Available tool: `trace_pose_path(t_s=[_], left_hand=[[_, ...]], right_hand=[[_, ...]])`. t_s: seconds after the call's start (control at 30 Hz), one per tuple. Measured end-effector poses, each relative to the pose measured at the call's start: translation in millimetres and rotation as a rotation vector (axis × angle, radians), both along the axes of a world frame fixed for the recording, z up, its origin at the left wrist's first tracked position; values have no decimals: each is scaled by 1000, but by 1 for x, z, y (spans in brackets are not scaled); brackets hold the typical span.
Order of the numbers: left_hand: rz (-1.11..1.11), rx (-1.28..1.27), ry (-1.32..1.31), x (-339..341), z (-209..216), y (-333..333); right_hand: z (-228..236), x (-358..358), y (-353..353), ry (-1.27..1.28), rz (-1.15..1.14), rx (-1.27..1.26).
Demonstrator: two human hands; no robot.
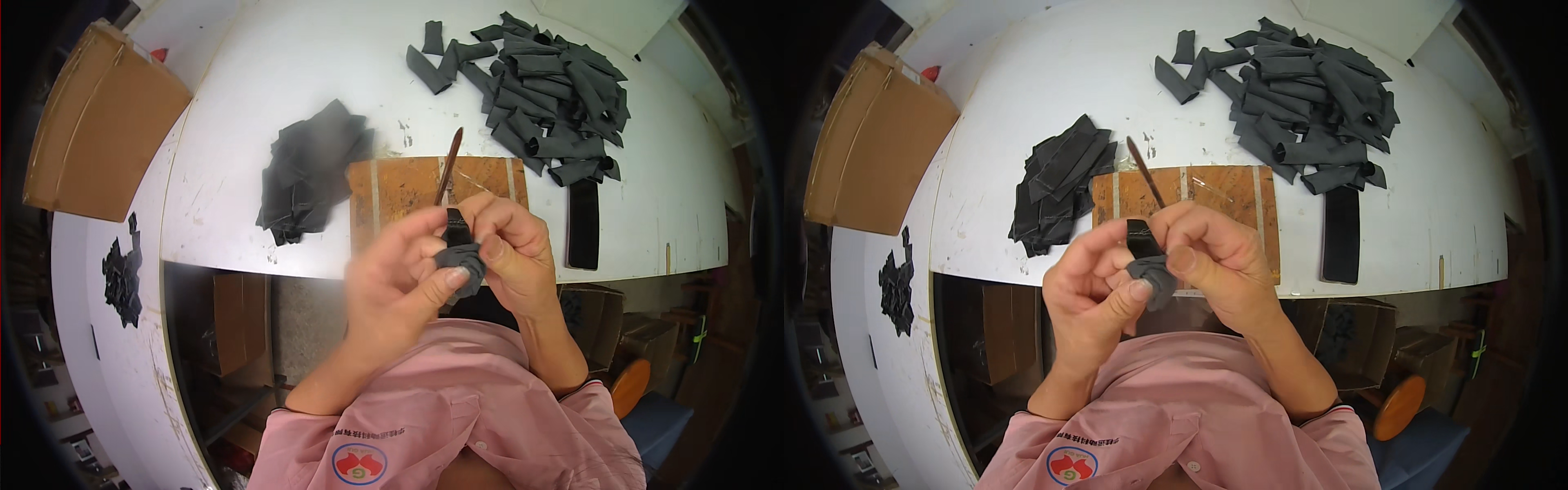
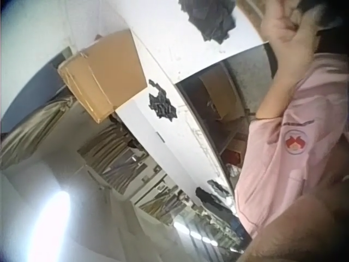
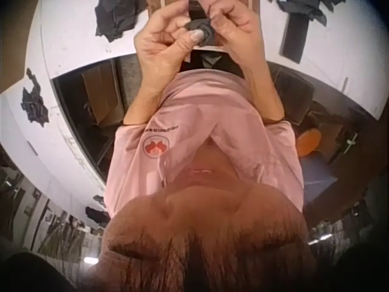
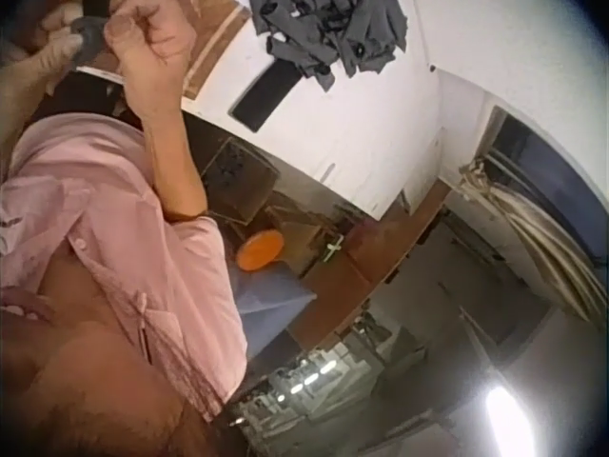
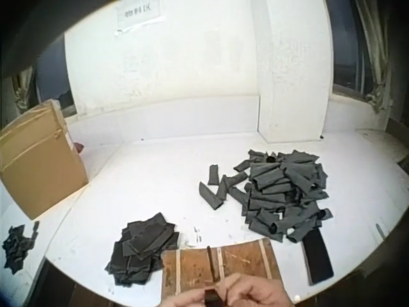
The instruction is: Folding pieces of black synthetic material or fabric in a manufacturing setting.
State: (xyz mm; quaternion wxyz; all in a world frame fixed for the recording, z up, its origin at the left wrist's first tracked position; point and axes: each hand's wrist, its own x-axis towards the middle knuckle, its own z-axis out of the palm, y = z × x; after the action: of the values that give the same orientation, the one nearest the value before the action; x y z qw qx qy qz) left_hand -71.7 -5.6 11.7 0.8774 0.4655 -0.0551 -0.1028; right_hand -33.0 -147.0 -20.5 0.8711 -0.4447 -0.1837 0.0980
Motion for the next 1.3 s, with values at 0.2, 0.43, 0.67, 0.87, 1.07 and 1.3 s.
trace_pose_path(t_s=[0.2,0.43,0.67,0.87,1.07,1.3], left_hand=[[634,596,-592,17,-10,-16],[185,-182,-156,40,25,-10],[-437,-838,-121,61,44,6],[-204,-788,608,87,-23,13],[-229,-996,618,69,-19,6],[22,-130,180,60,-23,-1]], right_hand=[[26,9,1,-269,-210,-274],[68,27,-3,-143,-101,-363],[103,45,0,-38,145,-320],[12,76,-1,394,231,-207],[5,76,-1,322,267,-255],[-14,79,-2,299,311,-277]])
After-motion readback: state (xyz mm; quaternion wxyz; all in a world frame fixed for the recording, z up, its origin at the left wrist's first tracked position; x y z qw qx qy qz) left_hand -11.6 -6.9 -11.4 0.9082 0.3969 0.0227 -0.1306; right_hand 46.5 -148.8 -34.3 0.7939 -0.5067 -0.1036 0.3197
